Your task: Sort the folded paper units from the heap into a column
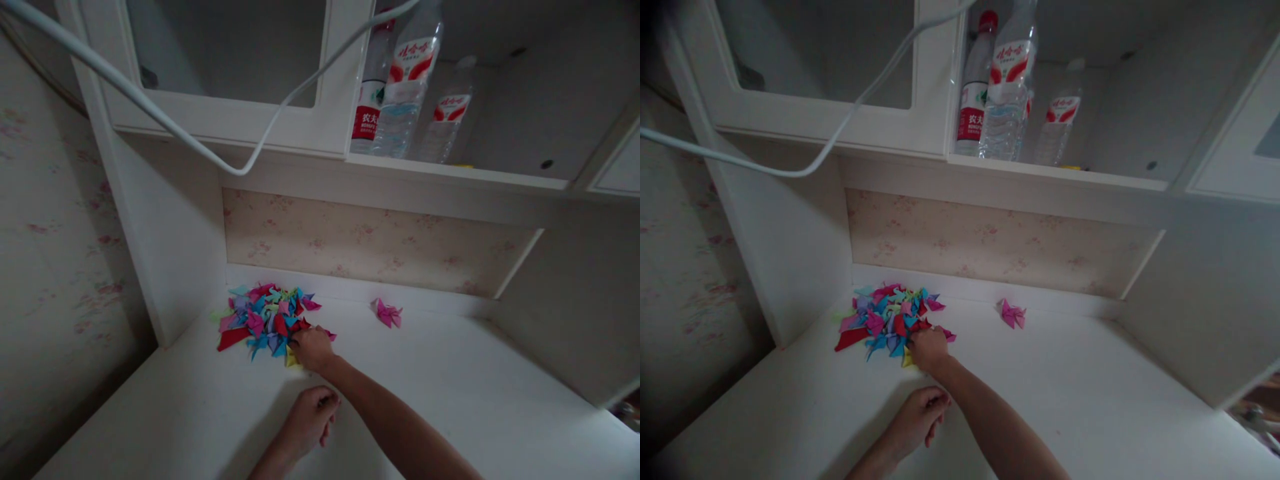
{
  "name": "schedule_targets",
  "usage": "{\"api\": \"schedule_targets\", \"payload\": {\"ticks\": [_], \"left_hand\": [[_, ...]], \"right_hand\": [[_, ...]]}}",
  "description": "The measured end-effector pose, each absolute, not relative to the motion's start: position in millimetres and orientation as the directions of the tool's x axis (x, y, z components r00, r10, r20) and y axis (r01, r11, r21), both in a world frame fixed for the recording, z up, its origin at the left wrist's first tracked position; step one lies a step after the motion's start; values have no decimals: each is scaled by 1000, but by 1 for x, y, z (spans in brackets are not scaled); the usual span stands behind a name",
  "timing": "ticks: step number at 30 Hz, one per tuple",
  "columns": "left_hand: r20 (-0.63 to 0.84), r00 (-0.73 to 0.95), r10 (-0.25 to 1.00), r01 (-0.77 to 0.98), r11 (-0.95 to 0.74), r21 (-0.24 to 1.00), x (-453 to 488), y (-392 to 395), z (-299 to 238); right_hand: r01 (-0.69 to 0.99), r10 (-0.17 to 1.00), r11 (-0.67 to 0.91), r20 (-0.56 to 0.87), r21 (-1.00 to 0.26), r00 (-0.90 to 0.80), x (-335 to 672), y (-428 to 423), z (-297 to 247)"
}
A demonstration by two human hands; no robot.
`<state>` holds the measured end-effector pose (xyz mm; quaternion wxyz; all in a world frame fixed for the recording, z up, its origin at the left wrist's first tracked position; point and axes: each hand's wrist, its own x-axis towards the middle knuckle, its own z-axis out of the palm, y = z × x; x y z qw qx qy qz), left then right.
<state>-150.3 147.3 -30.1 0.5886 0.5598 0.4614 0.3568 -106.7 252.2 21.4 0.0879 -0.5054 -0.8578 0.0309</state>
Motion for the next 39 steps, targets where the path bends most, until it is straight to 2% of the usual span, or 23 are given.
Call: {"api": "schedule_targets", "payload": {"ticks": [5, 11, 13, 15, 17, 21, 25, 28, 33, 36, 39], "left_hand": [[-128, 313, 941, 105, 99, 989, -151, 147, -30], [-103, 323, 941, 89, 78, 993, -152, 147, -29], [-110, 315, 943, 66, 93, 993, -152, 148, -27], [-117, 304, 945, 22, 115, 993, -153, 147, -25], [-115, 289, 951, -39, 131, 991, -155, 147, -21], [-160, 203, 966, -154, 193, 969, -156, 144, -14], [-190, 63, 980, -219, 200, 955, -155, 144, -7], [-127, -3, 992, -156, 125, 980, -156, 144, -4], [-37, -57, 998, -94, 32, 995, -163, 147, -6], [-24, -57, 998, -5, 23, 1000, -167, 148, -10], [-23, -53, 998, 61, 27, 998, -169, 148, -12]], "right_hand": [[861, 914, 404, 174, -307, -367, -100, 249, 29], [724, 923, 385, 224, -573, -313, -66, 234, 39], [602, 935, 347, 218, -719, -279, -53, 220, 36], [390, 953, 277, 201, -878, -224, -39, 203, 30], [191, 970, 206, 174, -960, -169, -26, 186, 20], [120, 984, 172, 167, -978, -57, -4, 161, -6], [238, 972, 233, 234, -943, -27, 11, 152, -26], [310, 942, 335, 312, -890, -121, 15, 151, -26], [322, 892, 437, 357, -840, -278, 17, 150, -15], [309, 883, 455, 377, -835, -279, 18, 151, -16], [256, 926, 368, 325, -894, -194, 18, 154, -24]]}}
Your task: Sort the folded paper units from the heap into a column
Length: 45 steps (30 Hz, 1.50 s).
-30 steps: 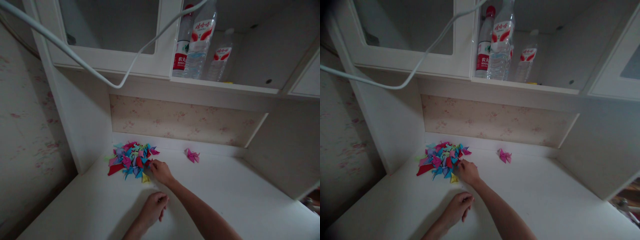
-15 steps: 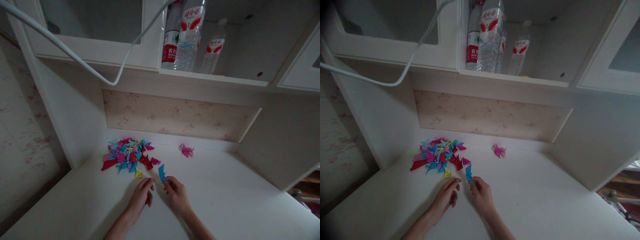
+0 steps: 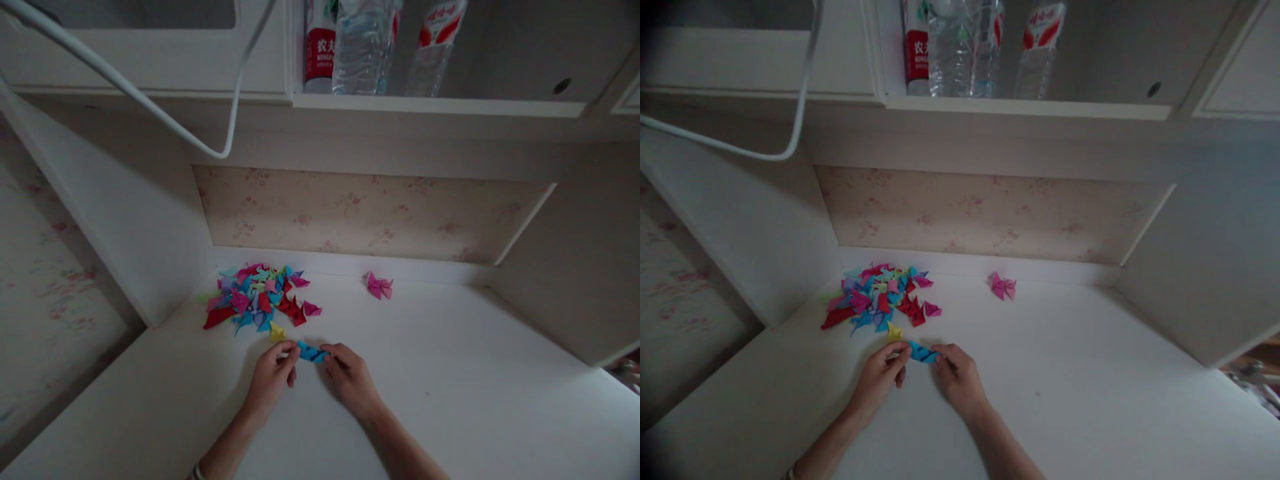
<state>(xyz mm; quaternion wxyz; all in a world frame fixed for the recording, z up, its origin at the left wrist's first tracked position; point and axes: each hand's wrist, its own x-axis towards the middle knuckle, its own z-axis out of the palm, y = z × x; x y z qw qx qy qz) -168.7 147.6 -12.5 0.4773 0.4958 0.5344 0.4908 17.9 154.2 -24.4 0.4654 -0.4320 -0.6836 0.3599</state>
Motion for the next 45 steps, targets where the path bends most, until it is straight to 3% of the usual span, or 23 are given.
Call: {"api": "schedule_targets", "payload": {"ticks": [5, 16, 31, 45], "left_hand": [[-56, -36, 998, 33, 57, 998, -166, 145, -13], [-71, -55, 996, 22, 72, 997, -164, 144, -12], [-16, -86, 996, 80, 22, 997, -164, 143, -9], [-25, -71, 997, 93, 31, 995, -163, 143, -7]], "right_hand": [[54, 983, 165, 160, -985, -90, 15, 159, -39], [-110, 997, 43, 49, -993, -51, 14, 164, -37], [62, 995, 83, 78, -995, -69, 17, 162, -32], [-23, 994, 66, 68, -998, -90, 19, 163, -31]]}}
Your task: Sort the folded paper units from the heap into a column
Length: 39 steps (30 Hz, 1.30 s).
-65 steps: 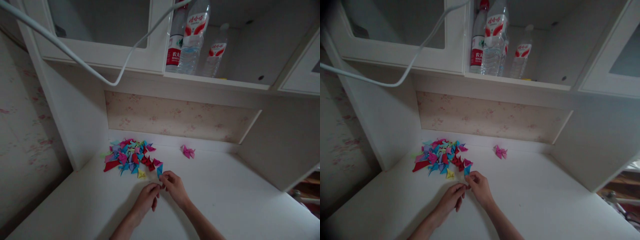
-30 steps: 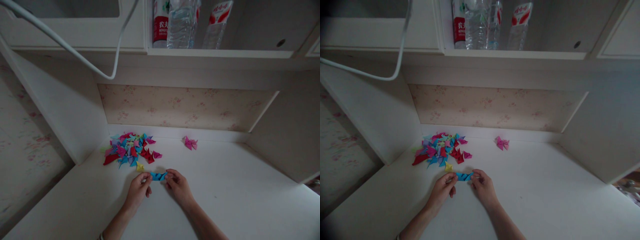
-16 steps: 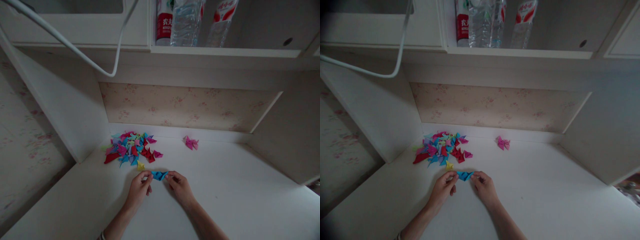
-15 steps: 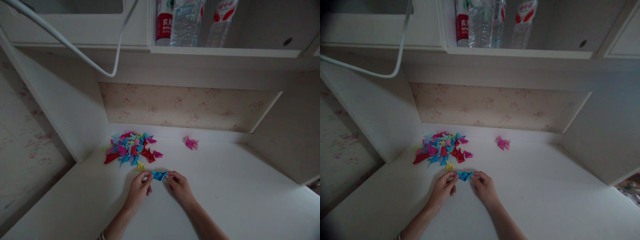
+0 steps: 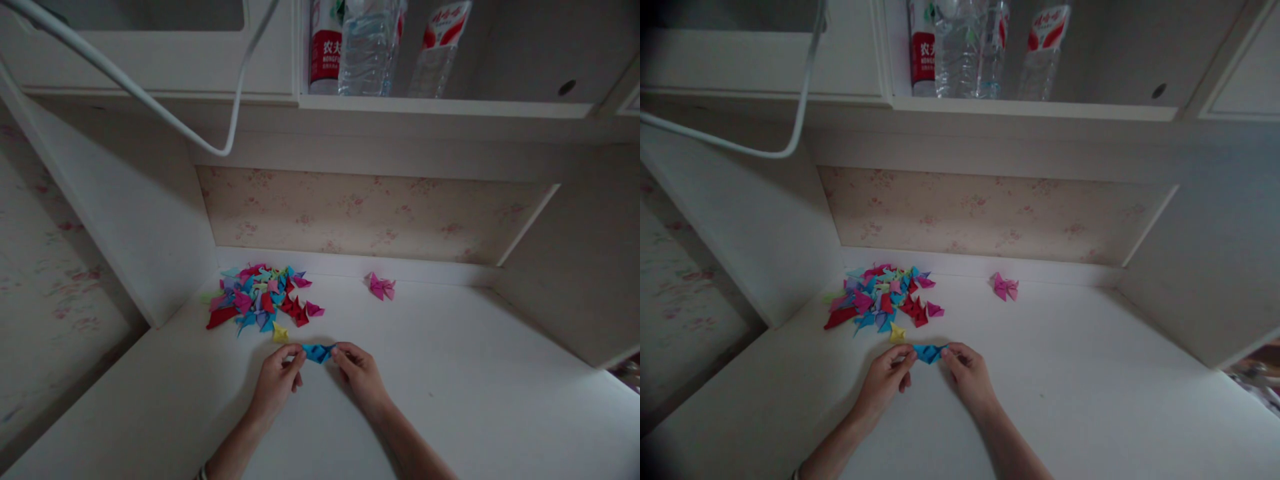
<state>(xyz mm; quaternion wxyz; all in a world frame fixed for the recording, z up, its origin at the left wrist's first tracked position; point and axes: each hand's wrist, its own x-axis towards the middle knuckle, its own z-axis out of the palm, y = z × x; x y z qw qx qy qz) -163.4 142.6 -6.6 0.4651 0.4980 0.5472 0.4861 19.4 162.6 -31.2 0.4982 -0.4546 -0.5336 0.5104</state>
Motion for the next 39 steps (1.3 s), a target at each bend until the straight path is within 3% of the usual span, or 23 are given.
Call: {"api": "schedule_targets", "payload": {"ticks": [10, 15, 18, 24, 30, 39], "left_hand": [[-22, -4, 1000, 132, 23, 991, -165, 145, -16], [-41, 23, 999, 144, 37, 989, -165, 148, -19], [-49, 37, 998, 130, 44, 991, -165, 149, -20], [-62, 75, 995, 138, 51, 989, -165, 149, -20], [-70, 80, 994, 125, 60, 990, -165, 151, -23], [-78, 91, 993, 136, 65, 989, -164, 153, -27]], "right_hand": [[-53, 996, 30, 35, -998, -86, 19, 159, -24], [-66, 997, 71, 71, -995, -6, 36, 167, -16], [20, 995, 85, 86, -996, 44, 68, 184, -9], [249, 976, -42, 14, -968, 219, 150, 224, -11], [301, 955, -125, -33, -945, 294, 184, 240, -26], [308, 958, -165, -78, -937, 276, 184, 247, -31]]}}
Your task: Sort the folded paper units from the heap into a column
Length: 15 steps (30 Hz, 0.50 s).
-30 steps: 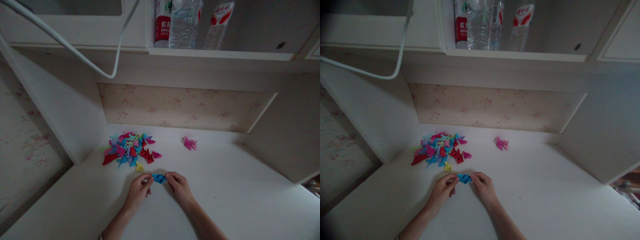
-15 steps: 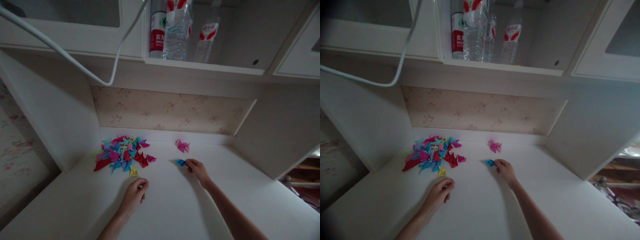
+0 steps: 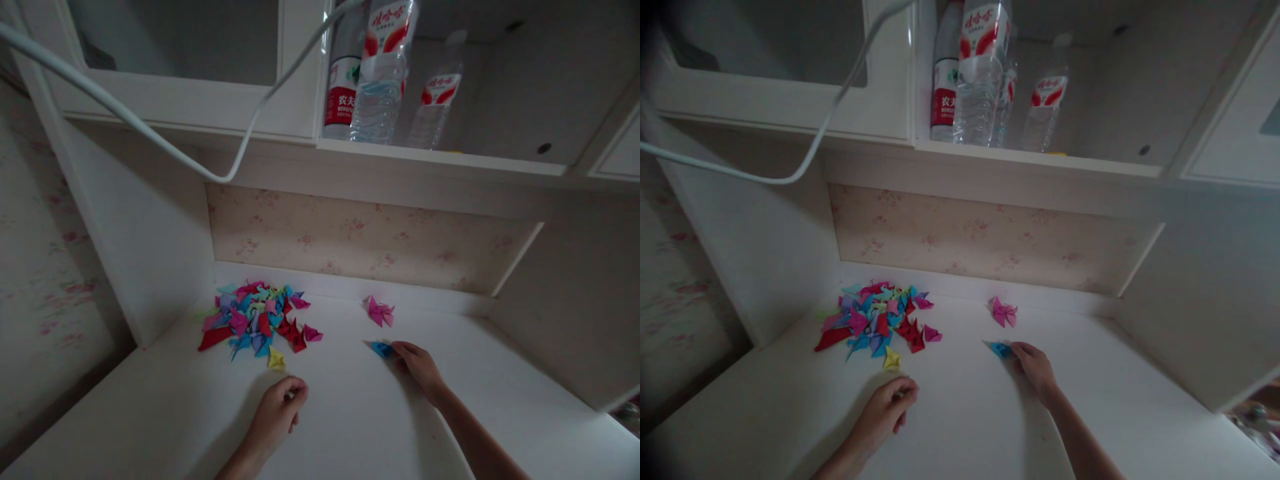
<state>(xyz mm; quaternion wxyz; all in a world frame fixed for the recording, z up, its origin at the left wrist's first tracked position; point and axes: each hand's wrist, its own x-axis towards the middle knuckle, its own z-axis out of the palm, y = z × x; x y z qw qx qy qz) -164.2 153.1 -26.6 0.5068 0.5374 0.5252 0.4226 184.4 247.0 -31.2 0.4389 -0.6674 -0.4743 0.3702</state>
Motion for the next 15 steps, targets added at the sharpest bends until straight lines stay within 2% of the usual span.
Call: {"api": "schedule_targets", "payload": {"ticks": [6, 10, 13, 15], "left_hand": [[-82, 112, 990, 131, 67, 989, -165, 151, -25], [-82, 117, 990, 119, 68, 991, -165, 150, -24], [-82, 116, 990, 121, 68, 990, -165, 148, -20], [-78, 117, 990, 123, 64, 990, -165, 147, -19]], "right_hand": [[404, 933, -184, -29, -896, 360, 186, 241, -27], [567, 877, -162, 146, -808, 458, 175, 234, -13], [683, 878, -59, 288, -728, 383, 147, 229, 0], [690, 913, 31, 302, -723, 275, 117, 228, 7]]}}
